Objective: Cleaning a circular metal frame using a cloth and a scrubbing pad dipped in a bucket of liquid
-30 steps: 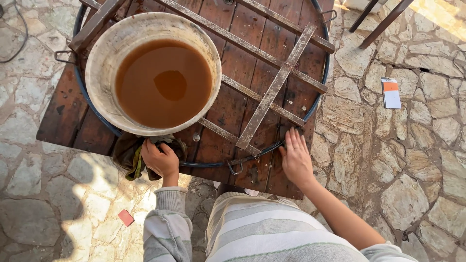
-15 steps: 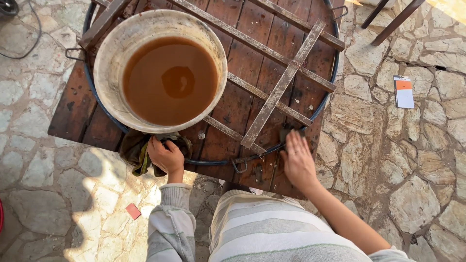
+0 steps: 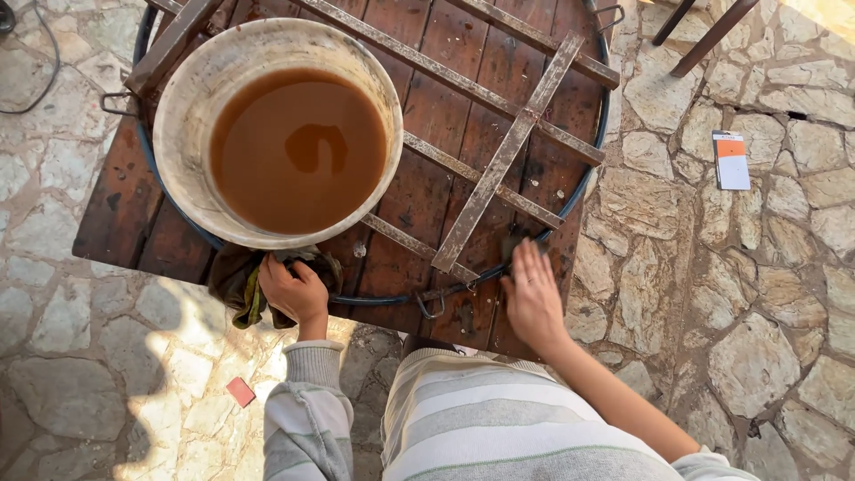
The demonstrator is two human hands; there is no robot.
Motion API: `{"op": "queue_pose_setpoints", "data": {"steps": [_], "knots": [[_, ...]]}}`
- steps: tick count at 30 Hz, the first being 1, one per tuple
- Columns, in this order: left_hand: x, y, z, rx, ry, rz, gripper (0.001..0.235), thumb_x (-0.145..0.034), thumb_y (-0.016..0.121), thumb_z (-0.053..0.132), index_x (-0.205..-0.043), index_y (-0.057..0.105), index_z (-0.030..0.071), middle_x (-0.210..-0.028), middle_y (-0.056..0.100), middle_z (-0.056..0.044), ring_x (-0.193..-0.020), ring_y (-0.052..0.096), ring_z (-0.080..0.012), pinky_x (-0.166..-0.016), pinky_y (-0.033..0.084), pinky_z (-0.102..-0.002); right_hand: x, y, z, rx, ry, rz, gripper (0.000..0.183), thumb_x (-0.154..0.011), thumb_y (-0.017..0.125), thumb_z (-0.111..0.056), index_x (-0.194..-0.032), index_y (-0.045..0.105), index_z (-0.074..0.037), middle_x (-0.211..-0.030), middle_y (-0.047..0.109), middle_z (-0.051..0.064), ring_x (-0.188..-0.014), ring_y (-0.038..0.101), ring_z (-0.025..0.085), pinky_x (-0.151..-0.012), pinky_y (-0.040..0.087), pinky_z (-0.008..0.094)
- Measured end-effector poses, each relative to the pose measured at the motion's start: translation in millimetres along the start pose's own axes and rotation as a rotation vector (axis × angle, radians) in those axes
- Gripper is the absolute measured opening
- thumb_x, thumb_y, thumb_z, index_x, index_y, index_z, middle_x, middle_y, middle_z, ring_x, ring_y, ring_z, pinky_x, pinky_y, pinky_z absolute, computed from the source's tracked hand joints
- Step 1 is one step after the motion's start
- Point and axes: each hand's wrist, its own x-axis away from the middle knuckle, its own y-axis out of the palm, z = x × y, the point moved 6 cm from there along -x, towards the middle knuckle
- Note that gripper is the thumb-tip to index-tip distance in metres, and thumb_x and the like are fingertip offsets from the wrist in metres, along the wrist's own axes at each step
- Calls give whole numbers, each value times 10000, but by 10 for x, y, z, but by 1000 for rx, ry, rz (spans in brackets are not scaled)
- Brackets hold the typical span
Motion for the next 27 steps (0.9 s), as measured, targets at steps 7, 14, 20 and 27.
{"op": "queue_pose_setpoints", "data": {"steps": [7,14,20,27], "knots": [[23,43,-53,-9,10,10,314,-894,542,-19,-1192,641,-15,-1127,645,-163,-983,676,-384,-888,534,-518,-14,30,44,39,37,-46,583,-1064,409,-359,-1482,428,47,-1562,392,268,-1474,342,363,-1243,184,479],[40,26,-44,-5,11,30,323,-884,533,-28,-1185,644,-2,-1111,645,-155,-951,670,-389,-877,530,-515,83,70,-148,48,-73,-2,581,-1043,472,-362,-1458,467,46,-1542,436,255,-1448,395,366,-1224,241,481],[37,-6,-7,-2,25,37,313,-881,535,-32,-1172,652,-25,-1111,652,-172,-949,679,-403,-852,540,-496,113,64,-230,20,10,-151,601,-1071,405,-391,-1475,434,52,-1586,360,250,-1498,304,346,-1254,169,460],[21,53,-88,-17,33,63,315,-871,561,-9,-1169,664,-9,-1102,661,-164,-931,685,-399,-822,549,-493,-36,-72,35,139,69,-220,571,-1091,322,-368,-1493,421,25,-1583,365,247,-1504,310,326,-1271,153,463]]}}
